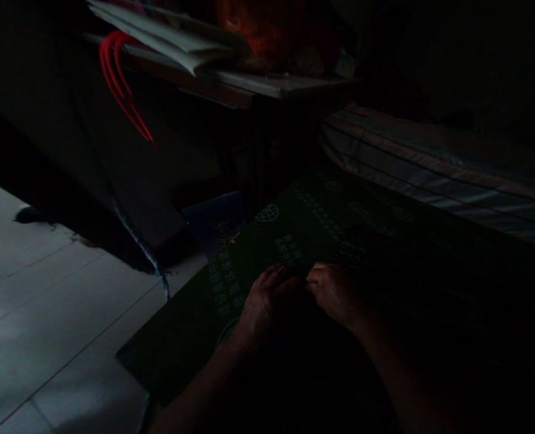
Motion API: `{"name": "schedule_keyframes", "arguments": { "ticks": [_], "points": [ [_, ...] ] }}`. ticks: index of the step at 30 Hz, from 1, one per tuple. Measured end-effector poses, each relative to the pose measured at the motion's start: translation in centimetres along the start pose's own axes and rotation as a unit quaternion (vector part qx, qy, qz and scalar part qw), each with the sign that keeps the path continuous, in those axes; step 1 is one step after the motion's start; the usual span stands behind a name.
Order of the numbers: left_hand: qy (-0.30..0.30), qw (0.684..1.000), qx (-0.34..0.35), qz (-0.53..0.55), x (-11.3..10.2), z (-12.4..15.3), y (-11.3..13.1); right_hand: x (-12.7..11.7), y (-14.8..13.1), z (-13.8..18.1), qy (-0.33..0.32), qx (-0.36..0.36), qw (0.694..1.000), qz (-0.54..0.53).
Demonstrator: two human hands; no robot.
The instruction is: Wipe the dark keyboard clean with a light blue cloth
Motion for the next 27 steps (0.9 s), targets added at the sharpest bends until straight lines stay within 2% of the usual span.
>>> {"name": "schedule_keyframes", "arguments": {
  "ticks": [10,16,19,27],
  "points": [
    [-0.043,0.999,0.008,-0.018,0.0,0.0,0.1,1.0,0.2,0.6,0.049,-0.008,0.999,-0.020],
    [-0.014,0.999,0.030,-0.019,0.5,0.2,-0.7,1.9,-0.3,1.3,0.091,-0.019,0.994,0.058],
    [-0.021,0.999,0.030,-0.009,0.5,0.2,-0.7,2.4,-0.5,1.5,0.113,-0.034,0.988,0.102],
    [-0.023,0.998,0.055,-0.015,0.9,-0.1,-1.3,3.6,-0.7,1.9,0.171,-0.062,0.974,0.133]
  ]
}}
Point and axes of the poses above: each hand's wrist, its own z-axis away from the middle knuckle, its own x-axis out of the palm, y = z × x, the point moved 1 cm from there along -z, towards the middle knuckle, and after that the axes turned 11 degrees about -x, right-handed, at the moved point
